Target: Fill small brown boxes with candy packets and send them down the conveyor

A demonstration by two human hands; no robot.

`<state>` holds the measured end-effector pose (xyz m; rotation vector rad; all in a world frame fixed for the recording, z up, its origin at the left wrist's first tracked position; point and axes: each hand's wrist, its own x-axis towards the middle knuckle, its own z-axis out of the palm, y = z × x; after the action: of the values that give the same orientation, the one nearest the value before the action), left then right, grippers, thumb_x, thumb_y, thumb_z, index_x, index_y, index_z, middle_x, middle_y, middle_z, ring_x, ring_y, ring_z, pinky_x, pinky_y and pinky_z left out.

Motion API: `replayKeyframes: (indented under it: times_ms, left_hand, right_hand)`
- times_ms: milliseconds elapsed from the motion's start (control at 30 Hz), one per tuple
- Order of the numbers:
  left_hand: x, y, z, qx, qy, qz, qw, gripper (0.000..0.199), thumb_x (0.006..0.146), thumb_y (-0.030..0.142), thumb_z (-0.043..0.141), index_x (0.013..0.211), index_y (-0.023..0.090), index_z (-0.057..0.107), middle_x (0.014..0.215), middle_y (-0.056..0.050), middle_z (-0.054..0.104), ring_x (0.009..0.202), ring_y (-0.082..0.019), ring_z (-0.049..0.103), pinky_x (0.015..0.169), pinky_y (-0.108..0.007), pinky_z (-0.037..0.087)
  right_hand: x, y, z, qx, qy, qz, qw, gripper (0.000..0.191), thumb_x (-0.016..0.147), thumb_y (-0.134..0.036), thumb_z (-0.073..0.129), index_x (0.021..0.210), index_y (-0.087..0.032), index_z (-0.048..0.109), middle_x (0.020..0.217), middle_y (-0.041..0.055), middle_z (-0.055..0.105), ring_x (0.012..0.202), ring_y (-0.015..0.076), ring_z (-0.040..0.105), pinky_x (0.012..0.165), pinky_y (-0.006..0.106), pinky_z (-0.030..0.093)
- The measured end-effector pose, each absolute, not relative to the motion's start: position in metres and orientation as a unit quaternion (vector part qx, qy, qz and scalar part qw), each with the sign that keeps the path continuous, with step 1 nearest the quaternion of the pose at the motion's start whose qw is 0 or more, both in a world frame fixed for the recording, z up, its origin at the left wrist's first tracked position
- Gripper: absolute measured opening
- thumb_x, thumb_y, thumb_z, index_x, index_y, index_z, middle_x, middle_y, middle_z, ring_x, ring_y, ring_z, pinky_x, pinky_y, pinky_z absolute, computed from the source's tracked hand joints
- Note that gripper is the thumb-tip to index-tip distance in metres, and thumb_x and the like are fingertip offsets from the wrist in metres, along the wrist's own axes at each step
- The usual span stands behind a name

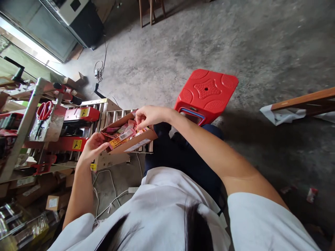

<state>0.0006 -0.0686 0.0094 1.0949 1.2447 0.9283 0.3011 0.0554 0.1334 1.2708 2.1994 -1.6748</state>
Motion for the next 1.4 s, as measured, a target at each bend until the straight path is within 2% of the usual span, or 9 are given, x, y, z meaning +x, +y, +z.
replayKeyframes:
  times_ms: [200, 467, 633, 767, 933, 1033, 1133, 1267, 1400]
  left_hand:
    - [0.007, -0.067, 0.020, 0.565, 0.667, 0.251, 0.415, 0.035, 0.074, 0.043, 0.073, 0.069, 0.020, 0.046, 0.060, 0.006, 0.044, 0.053, -0.009, 0.038, 0.051, -0.021, 0.029]
    - [0.059, -0.039, 0.023, 0.757, 0.546, 0.007, 0.359, 0.027, 0.084, 0.045, 0.065, 0.077, 0.020, 0.056, 0.069, -0.002, 0.061, 0.064, -0.017, 0.055, 0.058, -0.026, 0.029]
    - [0.048, -0.022, 0.025, 0.763, 0.457, -0.022, 0.457, 0.040, 0.096, 0.052, 0.041, 0.090, 0.018, 0.060, 0.082, -0.006, 0.065, 0.072, -0.020, 0.059, 0.062, -0.028, 0.037]
    - [0.027, -0.016, 0.025, 0.721, 0.359, 0.025, 0.592, 0.047, 0.091, 0.060, 0.045, 0.099, 0.017, 0.061, 0.092, -0.005, 0.065, 0.076, -0.017, 0.057, 0.067, -0.028, 0.043]
    - [0.038, -0.047, 0.010, 0.708, 0.525, 0.138, 0.452, 0.032, 0.085, 0.049, 0.062, 0.089, 0.019, 0.056, 0.083, -0.003, 0.060, 0.076, -0.019, 0.055, 0.071, -0.031, 0.045]
    - [0.052, -0.078, 0.006, 0.690, 0.634, 0.210, 0.278, 0.034, 0.087, 0.049, 0.064, 0.100, 0.019, 0.057, 0.105, -0.012, 0.062, 0.104, -0.029, 0.058, 0.093, -0.044, 0.045]
    - [0.060, -0.096, 0.004, 0.648, 0.701, 0.260, 0.144, 0.062, 0.082, 0.056, 0.070, 0.125, 0.015, 0.051, 0.132, -0.022, 0.051, 0.130, -0.037, 0.046, 0.110, -0.053, 0.034]
    - [0.056, -0.092, 0.001, 0.668, 0.688, 0.244, 0.145, 0.083, 0.080, 0.055, 0.074, 0.143, 0.014, 0.040, 0.140, -0.022, 0.050, 0.142, -0.038, 0.034, 0.117, -0.052, 0.028]
    - [0.050, -0.080, 0.011, 0.697, 0.677, 0.156, 0.180, 0.082, 0.083, 0.049, 0.071, 0.150, 0.014, 0.038, 0.145, -0.021, 0.049, 0.144, -0.041, 0.031, 0.113, -0.055, 0.034]
  right_hand:
    - [0.263, 0.063, 0.134, 0.379, 0.749, -0.498, 0.218, 0.023, 0.069, -0.033, 0.081, 0.080, -0.017, 0.069, 0.076, -0.0017, 0.068, 0.069, 0.0118, 0.058, 0.061, 0.025, 0.037]
    - [0.246, 0.056, 0.100, 0.293, 0.718, -0.499, 0.387, 0.043, 0.081, -0.049, 0.072, 0.109, -0.018, 0.071, 0.098, 0.0031, 0.072, 0.086, 0.0187, 0.064, 0.069, 0.029, 0.041]
    - [0.259, 0.057, 0.101, 0.290, 0.674, -0.589, 0.339, 0.063, 0.069, -0.051, 0.082, 0.121, -0.017, 0.068, 0.107, 0.0031, 0.072, 0.094, 0.0186, 0.065, 0.078, 0.028, 0.044]
    - [0.263, 0.060, 0.096, 0.339, 0.678, -0.585, 0.289, 0.033, 0.080, -0.041, 0.074, 0.105, -0.019, 0.075, 0.100, 0.0012, 0.073, 0.091, 0.0178, 0.065, 0.076, 0.027, 0.044]
    - [0.259, 0.038, 0.089, 0.429, 0.761, -0.438, 0.212, 0.010, 0.086, -0.024, 0.066, 0.087, -0.018, 0.074, 0.084, 0.0018, 0.070, 0.078, 0.0171, 0.061, 0.069, 0.028, 0.040]
    - [0.265, 0.011, 0.083, 0.467, 0.826, -0.306, 0.084, 0.015, 0.086, -0.022, 0.071, 0.099, -0.016, 0.070, 0.100, 0.0069, 0.068, 0.089, 0.0212, 0.061, 0.078, 0.031, 0.044]
    - [0.273, -0.009, 0.072, 0.465, 0.869, -0.167, -0.025, 0.030, 0.086, -0.024, 0.072, 0.114, -0.014, 0.065, 0.113, 0.0133, 0.063, 0.105, 0.0275, 0.057, 0.093, 0.039, 0.044]
    - [0.270, -0.010, 0.062, 0.402, 0.902, -0.156, 0.013, 0.037, 0.096, -0.021, 0.055, 0.132, -0.011, 0.058, 0.121, 0.0144, 0.064, 0.112, 0.0272, 0.053, 0.101, 0.042, 0.041]
    - [0.253, -0.002, 0.072, 0.382, 0.905, -0.140, 0.124, 0.034, 0.100, -0.026, 0.043, 0.121, -0.011, 0.066, 0.121, 0.0147, 0.066, 0.115, 0.0306, 0.050, 0.097, 0.045, 0.040]
